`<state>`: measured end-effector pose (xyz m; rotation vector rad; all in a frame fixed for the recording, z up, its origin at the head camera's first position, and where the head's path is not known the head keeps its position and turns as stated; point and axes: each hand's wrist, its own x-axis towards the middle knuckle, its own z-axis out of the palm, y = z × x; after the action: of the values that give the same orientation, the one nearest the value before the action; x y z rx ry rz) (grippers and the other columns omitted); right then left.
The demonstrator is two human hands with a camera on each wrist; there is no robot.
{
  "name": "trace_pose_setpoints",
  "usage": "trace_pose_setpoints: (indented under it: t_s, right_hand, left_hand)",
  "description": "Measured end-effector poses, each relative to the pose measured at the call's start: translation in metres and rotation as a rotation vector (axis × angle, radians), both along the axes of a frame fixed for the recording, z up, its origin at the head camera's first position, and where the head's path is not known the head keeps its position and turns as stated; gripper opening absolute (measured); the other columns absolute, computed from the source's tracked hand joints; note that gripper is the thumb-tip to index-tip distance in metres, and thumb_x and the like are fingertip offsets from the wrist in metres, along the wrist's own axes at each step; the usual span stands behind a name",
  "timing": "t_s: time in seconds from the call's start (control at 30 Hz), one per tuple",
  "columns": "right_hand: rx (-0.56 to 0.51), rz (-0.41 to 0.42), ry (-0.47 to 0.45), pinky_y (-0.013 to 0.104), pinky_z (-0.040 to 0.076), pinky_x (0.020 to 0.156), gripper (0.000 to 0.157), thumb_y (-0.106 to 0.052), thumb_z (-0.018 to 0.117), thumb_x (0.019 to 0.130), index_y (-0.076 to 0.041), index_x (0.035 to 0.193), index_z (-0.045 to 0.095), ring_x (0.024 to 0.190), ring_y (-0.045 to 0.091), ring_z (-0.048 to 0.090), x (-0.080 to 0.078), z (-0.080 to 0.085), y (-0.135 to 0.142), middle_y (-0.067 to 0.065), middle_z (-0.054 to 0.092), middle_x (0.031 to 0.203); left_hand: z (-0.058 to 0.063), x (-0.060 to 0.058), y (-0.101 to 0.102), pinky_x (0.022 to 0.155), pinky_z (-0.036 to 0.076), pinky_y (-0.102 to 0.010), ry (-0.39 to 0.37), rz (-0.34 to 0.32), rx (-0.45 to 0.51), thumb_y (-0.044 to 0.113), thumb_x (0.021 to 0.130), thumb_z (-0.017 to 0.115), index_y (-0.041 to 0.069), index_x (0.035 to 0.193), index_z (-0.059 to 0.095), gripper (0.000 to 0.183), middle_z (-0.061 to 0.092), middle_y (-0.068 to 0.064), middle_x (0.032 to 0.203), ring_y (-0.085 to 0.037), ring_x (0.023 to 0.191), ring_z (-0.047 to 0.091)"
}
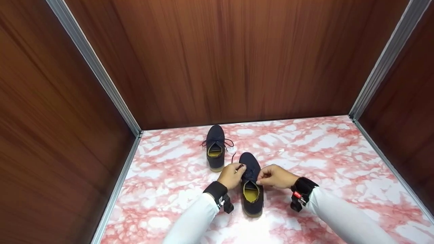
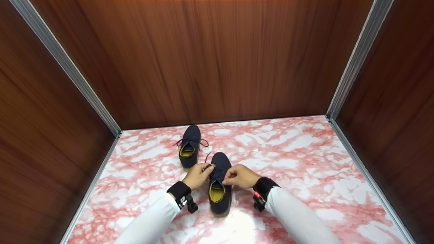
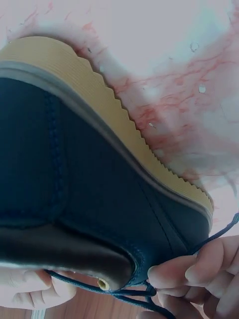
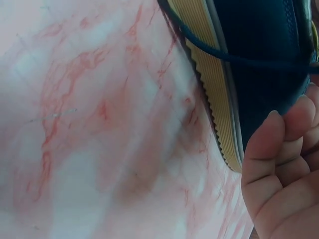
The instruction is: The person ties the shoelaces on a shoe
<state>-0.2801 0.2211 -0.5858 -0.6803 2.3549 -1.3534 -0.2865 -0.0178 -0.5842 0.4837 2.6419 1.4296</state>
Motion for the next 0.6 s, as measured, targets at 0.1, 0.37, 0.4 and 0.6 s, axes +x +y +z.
trace_pose_setpoints:
  t_s: [0.1,0.37,0.4,0.6]
  right_hand:
    - [0.013,-0.013,-0.015,0.021,0.051,0.056,0.015,-0.016,0.078,0.093,-0.003,0.089,0.074,0.06,0.005,0.059,0.0004,0.0018,-0.0016,0.015,0.072,0.082]
    - [-0.034,-0.038,-0.103,0.029,0.062,0.061,0.015,-0.008,0.071,0.096,0.007,0.095,0.067,0.06,0.009,0.067,-0.0007,0.0074,0.0041,0.016,0.072,0.083]
    - [-0.048,-0.04,-0.117,0.03,0.063,0.062,0.016,-0.007,0.071,0.096,0.008,0.097,0.066,0.061,0.008,0.068,-0.0008,0.0081,0.0047,0.017,0.072,0.084]
    - [-0.062,-0.032,-0.096,0.028,0.06,0.057,0.016,-0.014,0.074,0.097,0.002,0.097,0.072,0.061,0.009,0.067,-0.0013,0.008,0.0083,0.017,0.07,0.08]
  left_hand:
    - [0.0001,0.0007,-0.0006,0.058,0.047,-0.016,-0.002,-0.003,0.01,0.021,0.103,0.065,0.005,0.104,0.076,0.02,0.071,-0.004,0.081,-0.001,0.058,0.056]
    - [0.0013,0.0005,-0.0005,0.057,0.049,-0.015,-0.02,0.012,0.037,0.017,0.096,0.075,0.004,0.113,0.077,0.02,0.074,-0.005,0.08,-0.001,0.06,0.059]
    - [0.0013,0.0004,-0.0003,0.057,0.049,-0.015,-0.014,0.012,0.037,0.016,0.096,0.076,0.004,0.112,0.078,0.02,0.073,-0.005,0.079,-0.001,0.06,0.059]
    - [0.0015,0.0001,0.0002,0.054,0.048,-0.014,-0.012,0.009,0.04,0.014,0.094,0.078,0.003,0.111,0.078,0.02,0.072,-0.003,0.078,0.0,0.058,0.058]
